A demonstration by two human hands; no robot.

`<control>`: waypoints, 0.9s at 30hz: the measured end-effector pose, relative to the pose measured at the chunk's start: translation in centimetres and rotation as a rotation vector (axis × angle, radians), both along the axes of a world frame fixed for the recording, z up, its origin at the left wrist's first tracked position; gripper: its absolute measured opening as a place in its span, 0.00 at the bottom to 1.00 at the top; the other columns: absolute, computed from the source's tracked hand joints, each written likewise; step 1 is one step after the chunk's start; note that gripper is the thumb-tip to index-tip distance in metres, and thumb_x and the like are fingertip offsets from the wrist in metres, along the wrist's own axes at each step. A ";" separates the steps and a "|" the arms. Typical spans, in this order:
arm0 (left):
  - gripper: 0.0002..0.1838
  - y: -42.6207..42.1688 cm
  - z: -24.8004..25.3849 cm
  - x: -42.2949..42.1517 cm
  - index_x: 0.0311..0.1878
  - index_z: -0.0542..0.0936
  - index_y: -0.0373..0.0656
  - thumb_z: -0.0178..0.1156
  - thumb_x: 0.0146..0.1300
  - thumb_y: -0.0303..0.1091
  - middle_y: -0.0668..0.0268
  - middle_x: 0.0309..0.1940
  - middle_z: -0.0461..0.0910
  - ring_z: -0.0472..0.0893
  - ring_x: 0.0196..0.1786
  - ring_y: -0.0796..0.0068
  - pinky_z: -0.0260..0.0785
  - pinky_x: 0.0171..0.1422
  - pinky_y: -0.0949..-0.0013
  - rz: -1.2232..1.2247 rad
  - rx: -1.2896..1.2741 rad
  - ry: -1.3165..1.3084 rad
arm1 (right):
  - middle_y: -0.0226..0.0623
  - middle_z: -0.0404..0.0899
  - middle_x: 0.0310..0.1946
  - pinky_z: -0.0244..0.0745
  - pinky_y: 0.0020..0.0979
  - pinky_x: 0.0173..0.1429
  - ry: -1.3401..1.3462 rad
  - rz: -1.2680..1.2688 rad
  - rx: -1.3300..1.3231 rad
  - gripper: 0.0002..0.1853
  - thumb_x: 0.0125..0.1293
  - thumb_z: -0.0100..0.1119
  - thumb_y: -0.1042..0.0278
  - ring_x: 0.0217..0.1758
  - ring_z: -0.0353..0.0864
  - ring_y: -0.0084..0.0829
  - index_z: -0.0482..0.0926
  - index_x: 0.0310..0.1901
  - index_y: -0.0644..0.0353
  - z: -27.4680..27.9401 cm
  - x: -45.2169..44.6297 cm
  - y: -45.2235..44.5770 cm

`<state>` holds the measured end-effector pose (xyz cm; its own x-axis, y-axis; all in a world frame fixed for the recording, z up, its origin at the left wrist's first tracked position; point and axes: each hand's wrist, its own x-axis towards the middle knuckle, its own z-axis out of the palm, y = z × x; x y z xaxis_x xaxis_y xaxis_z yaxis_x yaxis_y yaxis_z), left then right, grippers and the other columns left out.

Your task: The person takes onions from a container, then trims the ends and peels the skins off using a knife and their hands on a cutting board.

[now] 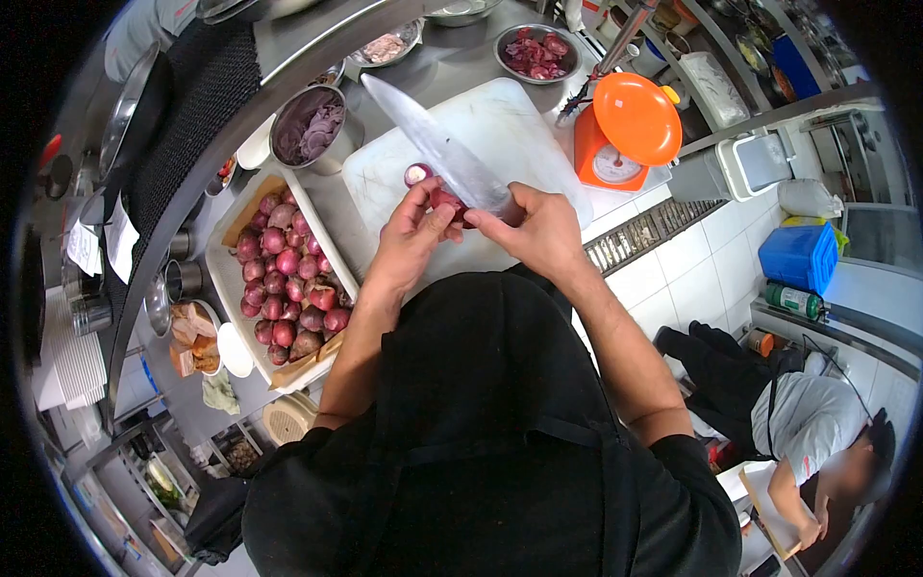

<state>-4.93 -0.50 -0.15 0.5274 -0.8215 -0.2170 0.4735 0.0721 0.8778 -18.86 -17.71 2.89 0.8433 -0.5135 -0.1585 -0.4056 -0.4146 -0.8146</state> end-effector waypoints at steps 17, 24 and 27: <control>0.26 0.0 0.1 -0.2 0.77 0.70 0.36 0.62 0.81 0.32 0.62 0.56 0.81 0.83 0.54 0.72 0.80 0.58 0.65 -0.062 -0.085 0.104 | 0.35 0.82 0.19 0.72 0.32 0.29 -0.079 -0.079 0.118 0.26 0.67 0.79 0.46 0.22 0.77 0.22 0.84 0.29 0.65 -1.0 0.0 -0.1; 0.27 -0.1 -1.0 -0.2 0.79 0.68 0.35 0.59 0.81 0.29 0.60 0.60 0.81 0.83 0.60 0.69 0.79 0.65 0.60 -0.043 -0.110 0.122 | 0.25 0.80 0.20 0.67 0.29 0.29 -0.009 -0.052 0.280 0.21 0.69 0.78 0.50 0.24 0.71 0.15 0.90 0.40 0.65 0.7 0.0 0.1; 0.27 -0.4 -0.6 -0.3 0.79 0.68 0.35 0.60 0.80 0.28 0.60 0.59 0.82 0.83 0.61 0.71 0.79 0.67 0.61 0.021 -0.076 0.111 | 0.24 0.80 0.21 0.67 0.27 0.29 -0.019 -0.018 0.299 0.20 0.70 0.77 0.52 0.24 0.72 0.14 0.89 0.38 0.65 1.3 -0.1 0.5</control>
<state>-5.22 -0.89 -0.71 0.5209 -0.8268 -0.2122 0.5649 0.1476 0.8118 -18.97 -17.20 4.23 0.8386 -0.4618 -0.2890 -0.3942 -0.1481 -0.9070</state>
